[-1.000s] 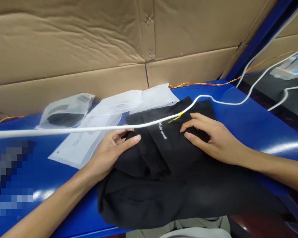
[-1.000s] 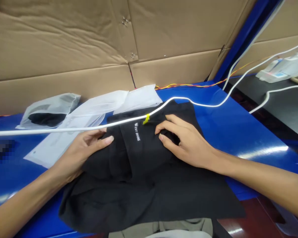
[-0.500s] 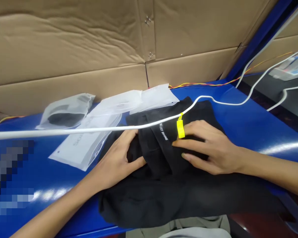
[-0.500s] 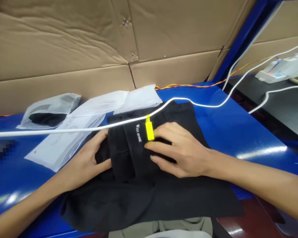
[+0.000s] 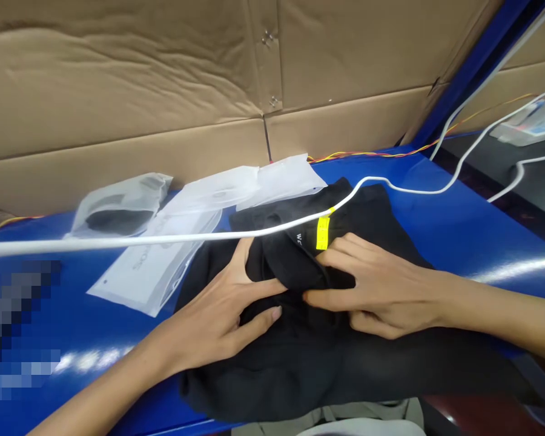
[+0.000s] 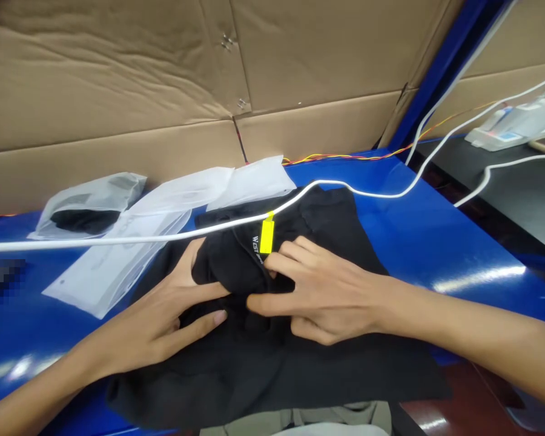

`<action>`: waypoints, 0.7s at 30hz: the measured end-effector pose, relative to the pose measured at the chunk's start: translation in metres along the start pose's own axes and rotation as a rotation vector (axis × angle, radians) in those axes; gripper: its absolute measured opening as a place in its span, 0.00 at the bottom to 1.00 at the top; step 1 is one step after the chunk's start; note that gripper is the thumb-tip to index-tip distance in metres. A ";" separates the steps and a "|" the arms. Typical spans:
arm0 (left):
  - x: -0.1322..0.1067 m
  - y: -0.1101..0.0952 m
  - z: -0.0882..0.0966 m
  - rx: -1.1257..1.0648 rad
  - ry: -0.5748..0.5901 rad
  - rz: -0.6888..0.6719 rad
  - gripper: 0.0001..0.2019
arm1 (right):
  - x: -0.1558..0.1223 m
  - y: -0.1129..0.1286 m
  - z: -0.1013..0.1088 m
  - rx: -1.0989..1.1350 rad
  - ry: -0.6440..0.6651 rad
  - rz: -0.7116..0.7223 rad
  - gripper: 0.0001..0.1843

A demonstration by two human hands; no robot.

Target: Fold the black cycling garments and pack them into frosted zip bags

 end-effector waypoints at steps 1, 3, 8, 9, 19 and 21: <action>0.000 0.003 0.000 -0.001 -0.012 0.009 0.19 | -0.002 -0.001 0.002 0.021 -0.029 -0.003 0.25; -0.001 0.014 0.005 -0.032 -0.067 0.056 0.20 | -0.007 -0.005 0.009 0.103 -0.111 0.004 0.21; -0.002 0.043 0.023 -0.319 -0.168 0.194 0.24 | -0.024 -0.025 0.025 0.387 -0.299 -0.051 0.13; -0.001 0.045 0.022 -0.378 -0.156 0.195 0.25 | -0.026 -0.030 0.026 0.426 -0.332 -0.092 0.12; -0.005 0.062 0.016 -0.913 -0.335 0.179 0.37 | -0.048 -0.081 0.019 0.728 -0.477 -0.597 0.12; -0.008 0.064 0.019 -0.904 -0.369 0.220 0.33 | -0.049 -0.090 0.012 0.926 -0.473 -0.598 0.14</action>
Point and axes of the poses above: each hand's wrist, its own x-axis towards the middle knuckle, its own z-axis out of the back of the hand, y = z × x, the point moved 9 cm from there along x, towards the middle knuckle, and after that the axes turned 14 degrees about y, right-handed, at the moved point
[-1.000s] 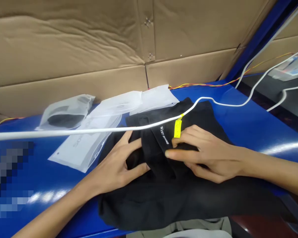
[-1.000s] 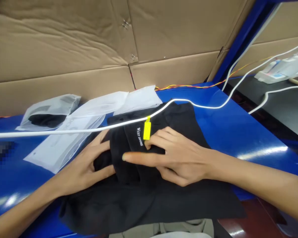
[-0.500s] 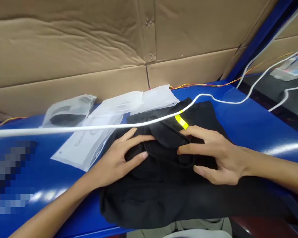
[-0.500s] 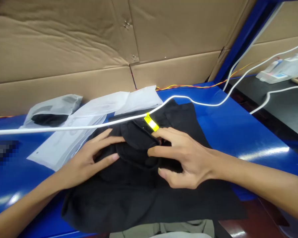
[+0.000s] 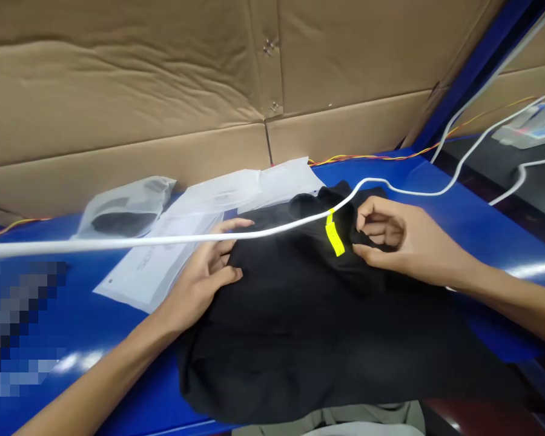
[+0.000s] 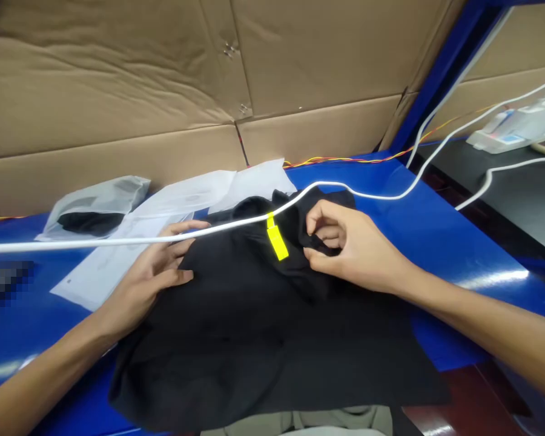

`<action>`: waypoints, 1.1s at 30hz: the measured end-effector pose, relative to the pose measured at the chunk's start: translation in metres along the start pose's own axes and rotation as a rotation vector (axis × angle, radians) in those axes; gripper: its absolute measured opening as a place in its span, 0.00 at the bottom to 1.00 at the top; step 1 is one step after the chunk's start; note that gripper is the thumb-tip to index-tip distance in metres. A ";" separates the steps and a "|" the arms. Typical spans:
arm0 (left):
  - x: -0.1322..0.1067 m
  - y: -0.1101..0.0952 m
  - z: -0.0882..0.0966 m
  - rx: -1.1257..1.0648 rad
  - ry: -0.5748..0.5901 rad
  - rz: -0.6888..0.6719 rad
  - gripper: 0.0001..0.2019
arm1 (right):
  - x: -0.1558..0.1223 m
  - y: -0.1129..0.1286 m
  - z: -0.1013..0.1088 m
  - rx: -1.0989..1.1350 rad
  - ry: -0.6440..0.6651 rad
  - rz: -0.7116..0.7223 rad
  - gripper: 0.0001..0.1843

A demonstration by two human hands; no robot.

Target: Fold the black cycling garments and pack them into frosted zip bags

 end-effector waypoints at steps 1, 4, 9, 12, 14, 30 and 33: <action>-0.001 -0.002 0.004 0.027 -0.031 0.007 0.30 | 0.002 -0.005 0.001 0.083 0.023 -0.027 0.17; -0.004 -0.007 0.019 0.151 -0.111 0.039 0.25 | 0.005 -0.026 0.007 0.241 0.043 -0.129 0.24; -0.005 -0.016 0.044 0.505 -0.159 0.009 0.24 | 0.008 -0.053 0.027 0.165 0.028 -0.209 0.21; -0.003 -0.015 0.047 0.583 -0.161 0.013 0.21 | 0.009 -0.046 0.035 0.113 -0.023 -0.127 0.14; -0.002 -0.011 0.046 0.614 -0.172 0.065 0.23 | 0.007 -0.041 0.037 0.135 -0.084 -0.111 0.14; -0.008 -0.007 0.063 0.498 -0.510 -0.113 0.16 | 0.007 -0.022 0.050 -0.424 -0.212 -0.062 0.17; -0.012 -0.010 0.071 0.498 -0.581 -0.139 0.20 | 0.005 -0.021 0.059 -0.535 -0.333 -0.003 0.08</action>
Point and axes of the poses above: each hand's wrist, its own x-axis towards the middle knuckle, its own z-axis out of the back of the hand, y = z × x, the point moved 9 cm from there along x, towards the middle knuckle, and after that the axes turned 14 degrees about y, right-handed, at the moved point
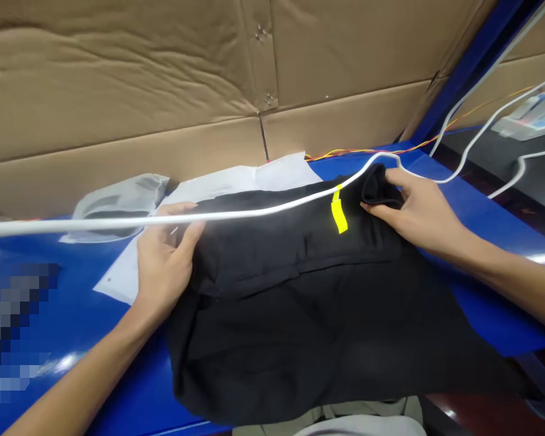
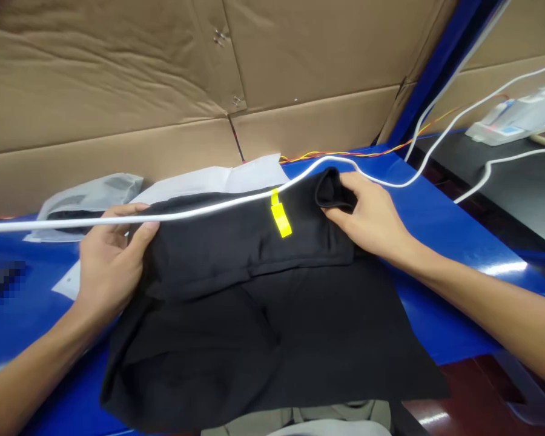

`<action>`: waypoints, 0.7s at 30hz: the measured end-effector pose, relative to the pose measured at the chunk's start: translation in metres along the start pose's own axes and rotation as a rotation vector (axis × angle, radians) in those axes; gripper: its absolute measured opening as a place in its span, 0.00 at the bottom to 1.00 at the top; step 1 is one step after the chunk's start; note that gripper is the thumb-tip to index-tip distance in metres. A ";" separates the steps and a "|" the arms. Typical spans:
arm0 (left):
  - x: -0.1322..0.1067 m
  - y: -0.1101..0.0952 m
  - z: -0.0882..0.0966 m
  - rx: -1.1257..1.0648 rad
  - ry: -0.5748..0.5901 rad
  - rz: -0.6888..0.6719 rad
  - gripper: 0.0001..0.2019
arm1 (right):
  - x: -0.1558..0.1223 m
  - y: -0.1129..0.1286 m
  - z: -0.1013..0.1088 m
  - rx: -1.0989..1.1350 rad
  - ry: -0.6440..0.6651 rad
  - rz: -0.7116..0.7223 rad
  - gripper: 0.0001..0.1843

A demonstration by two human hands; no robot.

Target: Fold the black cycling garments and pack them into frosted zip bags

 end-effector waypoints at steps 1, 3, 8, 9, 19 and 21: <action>0.002 0.000 -0.001 0.012 0.021 0.001 0.20 | 0.000 -0.002 0.001 -0.026 -0.027 -0.001 0.09; 0.005 -0.001 -0.007 0.088 0.101 0.012 0.22 | 0.001 -0.003 0.000 -0.065 -0.036 0.014 0.11; 0.004 -0.012 -0.010 0.287 0.147 -0.068 0.20 | 0.000 0.010 -0.002 -0.215 -0.026 0.130 0.06; 0.002 -0.018 -0.008 0.317 0.126 -0.112 0.18 | -0.001 0.014 -0.001 -0.248 -0.037 0.150 0.06; -0.015 -0.042 -0.013 0.224 0.229 -0.227 0.08 | -0.010 0.038 -0.002 -0.134 0.080 0.235 0.04; -0.017 -0.047 -0.017 0.120 0.324 -0.282 0.06 | -0.010 0.042 -0.005 -0.088 0.121 0.283 0.05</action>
Point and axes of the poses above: each hand's wrist, its own x-axis towards the middle knuckle, its own z-axis out of the back of the hand, y = z × x, the point moved 9 cm from there along x, towards the middle knuckle, and after that the axes turned 14 degrees about y, right-handed, at the moved point
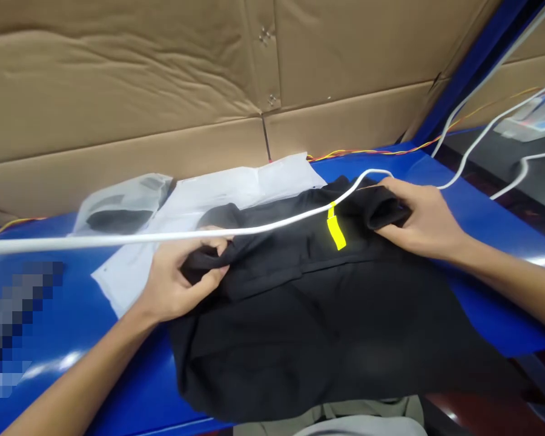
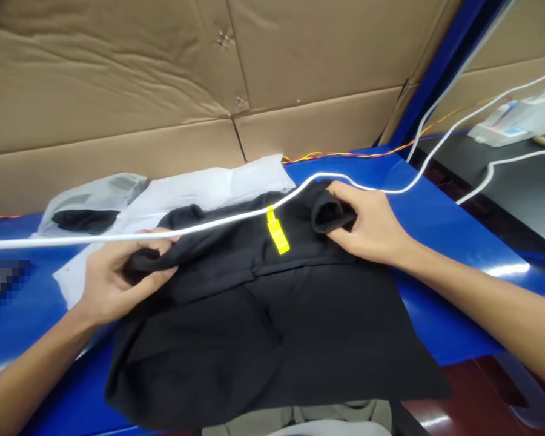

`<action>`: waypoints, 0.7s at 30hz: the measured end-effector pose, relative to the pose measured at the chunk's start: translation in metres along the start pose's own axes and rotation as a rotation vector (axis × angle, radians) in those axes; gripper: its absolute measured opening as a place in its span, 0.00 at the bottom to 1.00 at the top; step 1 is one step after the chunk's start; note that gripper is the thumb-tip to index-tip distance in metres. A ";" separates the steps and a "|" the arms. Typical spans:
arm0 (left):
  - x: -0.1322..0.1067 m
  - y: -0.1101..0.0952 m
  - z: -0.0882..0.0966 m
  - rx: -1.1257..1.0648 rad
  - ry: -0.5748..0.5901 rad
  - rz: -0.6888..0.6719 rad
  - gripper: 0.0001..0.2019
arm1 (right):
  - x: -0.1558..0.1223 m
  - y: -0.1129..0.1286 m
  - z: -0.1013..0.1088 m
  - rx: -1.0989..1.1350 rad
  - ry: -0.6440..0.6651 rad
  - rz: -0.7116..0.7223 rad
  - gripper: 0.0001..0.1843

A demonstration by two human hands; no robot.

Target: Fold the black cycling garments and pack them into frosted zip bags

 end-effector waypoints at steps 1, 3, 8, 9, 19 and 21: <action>0.000 -0.003 -0.002 -0.058 0.041 -0.042 0.05 | 0.000 0.004 0.000 0.029 0.008 0.053 0.07; 0.001 -0.013 -0.007 -0.162 0.157 -0.149 0.03 | 0.000 0.013 0.000 0.097 0.033 0.174 0.09; 0.003 -0.035 -0.018 -0.217 0.471 -0.304 0.08 | -0.005 0.018 -0.005 0.441 0.204 0.285 0.09; 0.002 -0.039 -0.017 -0.234 0.511 -0.336 0.09 | -0.006 0.016 -0.006 0.569 0.235 0.274 0.12; -0.015 -0.060 -0.036 -0.569 0.983 -0.410 0.13 | -0.014 0.060 -0.027 1.097 0.806 0.325 0.22; -0.018 -0.062 -0.039 -0.604 1.034 -0.401 0.05 | -0.024 0.063 -0.029 1.083 0.829 0.233 0.26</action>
Point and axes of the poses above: each hand's wrist, its own x-axis towards the middle knuckle, its own z-axis out of the back of the hand, y = z × x, the point moved 9 cm from there along x, towards the middle knuckle, and after that the axes turned 14 degrees about y, right-handed, at the moved point
